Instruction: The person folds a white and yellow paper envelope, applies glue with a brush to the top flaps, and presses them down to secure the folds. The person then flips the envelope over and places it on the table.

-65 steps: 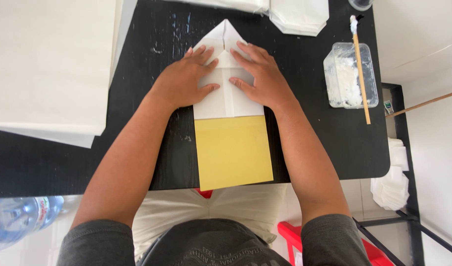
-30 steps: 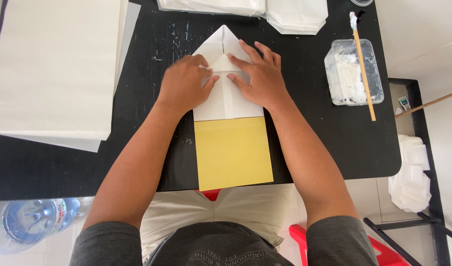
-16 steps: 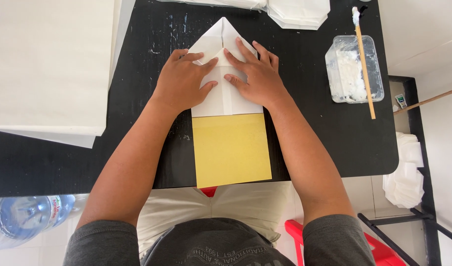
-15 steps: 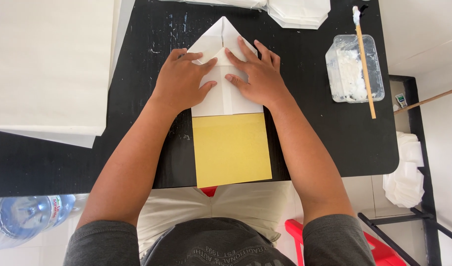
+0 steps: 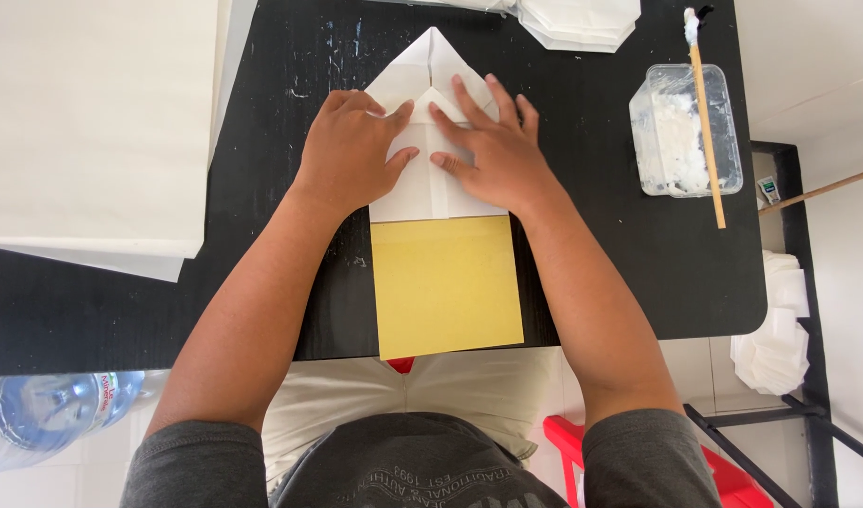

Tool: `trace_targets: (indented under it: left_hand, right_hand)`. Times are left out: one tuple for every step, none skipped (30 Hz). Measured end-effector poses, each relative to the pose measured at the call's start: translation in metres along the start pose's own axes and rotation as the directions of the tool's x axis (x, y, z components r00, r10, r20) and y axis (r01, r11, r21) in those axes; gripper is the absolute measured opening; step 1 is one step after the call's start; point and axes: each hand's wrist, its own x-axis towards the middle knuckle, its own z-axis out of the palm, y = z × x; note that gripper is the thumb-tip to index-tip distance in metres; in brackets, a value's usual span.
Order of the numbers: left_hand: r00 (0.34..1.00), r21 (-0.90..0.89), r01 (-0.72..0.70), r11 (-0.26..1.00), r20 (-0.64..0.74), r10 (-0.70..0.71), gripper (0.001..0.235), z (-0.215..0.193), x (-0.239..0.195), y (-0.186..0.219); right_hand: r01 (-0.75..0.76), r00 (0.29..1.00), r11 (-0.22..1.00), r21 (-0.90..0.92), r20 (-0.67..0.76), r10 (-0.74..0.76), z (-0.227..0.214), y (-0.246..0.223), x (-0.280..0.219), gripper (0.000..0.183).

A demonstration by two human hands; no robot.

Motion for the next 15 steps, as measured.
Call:
trace_targets:
  left_hand:
    - [1.0,-0.001,0.002,1.0,0.001,-0.002,0.054,0.0,0.0,0.001]
    - [1.0,-0.006,0.004,1.0,-0.003,-0.004,0.053,0.001,0.0,0.001]
    - [1.0,-0.012,0.005,1.0,-0.007,-0.005,0.052,0.001,0.001,0.002]
    - [1.0,-0.016,0.006,1.0,-0.003,-0.006,0.052,0.001,0.001,0.003]
    - [1.0,-0.013,0.005,1.0,0.007,-0.004,0.053,0.001,0.001,0.004]
    - [1.0,-0.008,0.003,1.0,0.013,-0.003,0.054,0.001,0.003,0.004]
    - [1.0,-0.009,0.003,1.0,0.012,-0.003,0.054,0.001,0.003,0.006]
    - [1.0,-0.008,-0.003,1.0,0.01,0.003,0.057,0.001,0.004,0.006]
    - [1.0,-0.006,-0.009,1.0,0.009,0.009,0.06,0.001,0.005,0.007]
    - [1.0,-0.009,-0.008,1.0,0.01,0.008,0.06,-0.001,0.006,0.009]
    - [1.0,-0.006,-0.004,1.0,0.017,0.004,0.061,-0.003,0.007,0.01]
    - [1.0,-0.002,-0.002,1.0,0.026,0.002,0.061,-0.005,0.008,0.012]
    - [1.0,-0.003,-0.002,1.0,0.029,0.002,0.061,-0.002,0.005,0.011]
    - [1.0,-0.006,0.013,1.0,-0.017,-0.013,0.056,0.0,0.005,0.01]
    - [0.998,-0.009,0.027,1.0,-0.063,-0.027,0.05,0.002,0.006,0.008]
  right_hand:
    - [0.001,1.0,1.0,0.0,0.002,-0.001,0.003,0.005,-0.001,0.061]
    - [-0.013,0.998,1.0,-0.001,-0.067,0.013,0.005,0.01,-0.002,0.059]
    - [-0.028,0.99,1.0,-0.001,-0.136,0.027,0.007,0.016,-0.002,0.059]
    - [-0.029,0.991,1.0,0.001,-0.131,0.029,0.014,0.021,0.001,0.059]
    - [0.053,0.945,0.998,-0.043,-0.319,-0.064,0.021,0.027,0.004,0.05]
    - [0.126,0.855,0.987,-0.104,-0.493,-0.161,0.026,0.032,0.008,0.043]
    - [0.125,0.855,0.987,-0.105,-0.492,-0.161,0.027,0.028,0.011,0.043]
    - [0.144,0.866,0.985,-0.097,-0.47,-0.173,0.027,0.023,0.014,0.046]
    - [0.162,0.875,0.983,-0.089,-0.447,-0.185,0.027,0.019,0.017,0.055]
    - [0.162,0.877,0.983,-0.089,-0.444,-0.185,0.029,0.018,0.022,0.055]
    - [0.142,0.904,0.985,-0.094,-0.394,-0.168,0.031,0.017,0.028,0.056]
    - [0.122,0.928,0.988,-0.097,-0.343,-0.148,0.033,0.016,0.033,0.057]
    - [0.121,0.929,0.988,-0.095,-0.341,-0.147,0.032,0.017,0.03,0.057]
    - [0.098,0.93,0.992,-0.077,-0.347,-0.119,0.028,0.018,0.029,0.054]
    - [0.076,0.931,0.995,-0.059,-0.353,-0.092,0.024,0.02,0.028,0.052]
